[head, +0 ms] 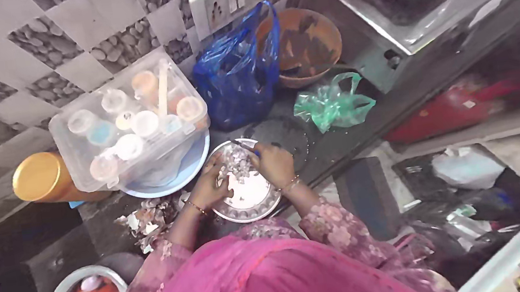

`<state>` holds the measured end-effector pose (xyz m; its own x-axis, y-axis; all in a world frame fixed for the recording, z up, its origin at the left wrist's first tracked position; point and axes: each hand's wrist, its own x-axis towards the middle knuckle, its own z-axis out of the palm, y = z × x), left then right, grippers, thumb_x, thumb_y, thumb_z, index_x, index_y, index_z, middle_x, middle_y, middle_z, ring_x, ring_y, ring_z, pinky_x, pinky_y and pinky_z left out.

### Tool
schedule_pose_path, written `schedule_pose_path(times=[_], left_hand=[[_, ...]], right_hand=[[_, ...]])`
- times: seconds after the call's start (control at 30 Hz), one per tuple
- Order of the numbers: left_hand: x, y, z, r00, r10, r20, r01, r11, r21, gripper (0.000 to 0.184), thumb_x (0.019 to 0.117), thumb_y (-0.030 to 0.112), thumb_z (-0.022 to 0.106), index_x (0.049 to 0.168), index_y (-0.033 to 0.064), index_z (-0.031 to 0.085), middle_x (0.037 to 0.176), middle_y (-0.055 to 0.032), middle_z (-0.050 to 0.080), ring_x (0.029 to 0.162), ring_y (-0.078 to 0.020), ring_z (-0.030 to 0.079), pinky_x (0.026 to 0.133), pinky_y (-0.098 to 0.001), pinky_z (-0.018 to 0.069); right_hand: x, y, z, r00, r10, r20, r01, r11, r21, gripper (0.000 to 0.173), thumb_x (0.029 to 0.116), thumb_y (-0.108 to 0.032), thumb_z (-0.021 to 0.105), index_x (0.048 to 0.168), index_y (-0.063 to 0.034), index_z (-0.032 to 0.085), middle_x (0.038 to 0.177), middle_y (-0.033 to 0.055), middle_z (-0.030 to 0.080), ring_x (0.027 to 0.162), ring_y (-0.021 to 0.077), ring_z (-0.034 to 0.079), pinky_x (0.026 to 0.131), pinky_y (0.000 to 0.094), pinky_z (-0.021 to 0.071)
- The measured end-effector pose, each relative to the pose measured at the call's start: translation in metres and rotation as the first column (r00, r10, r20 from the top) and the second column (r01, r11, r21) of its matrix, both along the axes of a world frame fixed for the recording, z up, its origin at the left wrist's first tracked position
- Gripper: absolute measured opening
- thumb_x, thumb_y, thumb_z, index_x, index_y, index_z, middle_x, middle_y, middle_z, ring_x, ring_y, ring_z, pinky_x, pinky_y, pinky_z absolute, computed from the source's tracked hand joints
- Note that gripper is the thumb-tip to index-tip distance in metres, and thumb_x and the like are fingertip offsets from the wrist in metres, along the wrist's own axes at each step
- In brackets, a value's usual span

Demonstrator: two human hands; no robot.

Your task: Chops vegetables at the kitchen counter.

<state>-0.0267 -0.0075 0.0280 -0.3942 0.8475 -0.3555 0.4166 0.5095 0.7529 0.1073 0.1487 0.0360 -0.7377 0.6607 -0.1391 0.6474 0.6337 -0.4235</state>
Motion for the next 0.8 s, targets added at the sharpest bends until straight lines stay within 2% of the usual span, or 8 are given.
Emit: schedule_pose_path(times=[0.1,0.17,0.23,0.3,0.33,0.43,0.57,0.8], left_hand=[[0.001,-0.002,0.000,0.994,-0.013,-0.105,0.010,0.999,-0.031,0.066,0.0921,0.006,0.068,0.152,-0.0020,0.042,0.165,-0.0166,0.029,0.149,-0.0307,0.034,0.120,-0.0475,0.0316],[0.003,-0.003,-0.001,0.982,-0.015,-0.186,0.006,0.999,-0.051,0.056,0.0975,0.006,0.061,0.150,-0.0028,0.045,0.161,-0.0200,0.037,0.147,-0.0344,0.038,0.120,-0.0500,0.0310],[0.004,-0.003,-0.003,0.967,-0.031,-0.253,0.013,0.997,-0.073,0.050,0.1001,0.007,0.056,0.148,-0.0023,0.048,0.157,-0.0207,0.042,0.144,-0.0355,0.043,0.119,-0.0501,0.0340],[0.005,-0.004,0.000,0.950,-0.080,-0.301,0.032,0.986,-0.163,0.048,0.1020,0.010,0.054,0.148,-0.0008,0.048,0.155,-0.0220,0.044,0.142,-0.0370,0.045,0.117,-0.0517,0.0357],[0.006,-0.006,0.003,0.942,-0.097,-0.322,0.032,0.979,-0.201,0.045,0.1022,0.013,0.055,0.145,-0.0003,0.052,0.149,-0.0230,0.050,0.137,-0.0384,0.050,0.114,-0.0539,0.0390],[0.008,-0.015,0.009,0.929,-0.116,-0.352,0.020,0.964,-0.265,0.034,0.1036,0.017,0.053,0.131,0.0020,0.065,0.135,-0.0201,0.063,0.128,-0.0363,0.058,0.110,-0.0545,0.0431],[0.011,-0.023,0.002,0.926,-0.091,-0.367,-0.026,0.953,-0.301,0.035,0.1041,0.021,0.055,0.131,0.0025,0.066,0.132,-0.0193,0.065,0.124,-0.0351,0.062,0.107,-0.0545,0.0454],[0.011,0.000,-0.009,0.937,-0.078,-0.340,-0.059,0.925,-0.375,0.036,0.1019,0.028,0.059,0.126,0.0032,0.067,0.132,-0.0196,0.064,0.125,-0.0374,0.060,0.106,-0.0579,0.0458]], right_hand=[[0.014,0.007,0.010,0.989,-0.051,-0.141,0.021,0.978,-0.207,0.028,0.1020,-0.027,0.063,0.109,0.0003,0.067,0.090,0.0230,0.068,0.081,0.0409,0.068,0.071,0.0605,0.0537],[0.029,0.012,0.016,0.978,-0.070,-0.198,-0.027,0.894,-0.447,0.024,0.1011,-0.020,0.063,0.112,0.0014,0.061,0.080,0.0163,0.061,0.067,0.0279,0.060,0.062,0.0474,0.0510],[0.042,0.010,0.018,0.968,-0.097,-0.233,-0.107,0.680,-0.726,0.020,0.1011,-0.011,0.056,0.117,-0.0008,0.052,0.073,0.0034,0.060,0.059,0.0089,0.057,0.056,0.0253,0.0500],[0.051,0.000,0.014,0.973,-0.065,-0.223,-0.172,0.443,-0.880,0.021,0.1036,-0.008,0.048,0.123,0.0001,0.047,0.082,0.0029,0.066,0.067,0.0068,0.065,0.065,0.0223,0.0560],[0.053,-0.006,0.009,0.979,-0.018,-0.205,-0.182,0.385,-0.905,0.021,0.1062,-0.010,0.046,0.125,0.0007,0.046,0.089,0.0041,0.068,0.072,0.0074,0.068,0.070,0.0234,0.0581],[0.052,-0.018,-0.012,0.979,0.137,-0.154,-0.196,0.389,-0.900,0.034,0.1071,-0.015,0.046,0.136,0.0030,0.044,0.107,0.0086,0.068,0.088,0.0088,0.068,0.083,0.0272,0.0568],[0.042,-0.026,-0.024,0.962,0.250,-0.113,-0.212,0.420,-0.882,0.037,0.1050,-0.019,0.049,0.135,0.0023,0.047,0.115,0.0106,0.067,0.095,0.0100,0.066,0.087,0.0293,0.0538],[0.030,-0.028,-0.027,0.978,0.180,-0.105,-0.182,0.493,-0.851,0.048,0.1003,-0.021,0.050,0.144,-0.0008,0.046,0.132,0.0135,0.061,0.105,0.0144,0.062,0.087,0.0332,0.0518]])
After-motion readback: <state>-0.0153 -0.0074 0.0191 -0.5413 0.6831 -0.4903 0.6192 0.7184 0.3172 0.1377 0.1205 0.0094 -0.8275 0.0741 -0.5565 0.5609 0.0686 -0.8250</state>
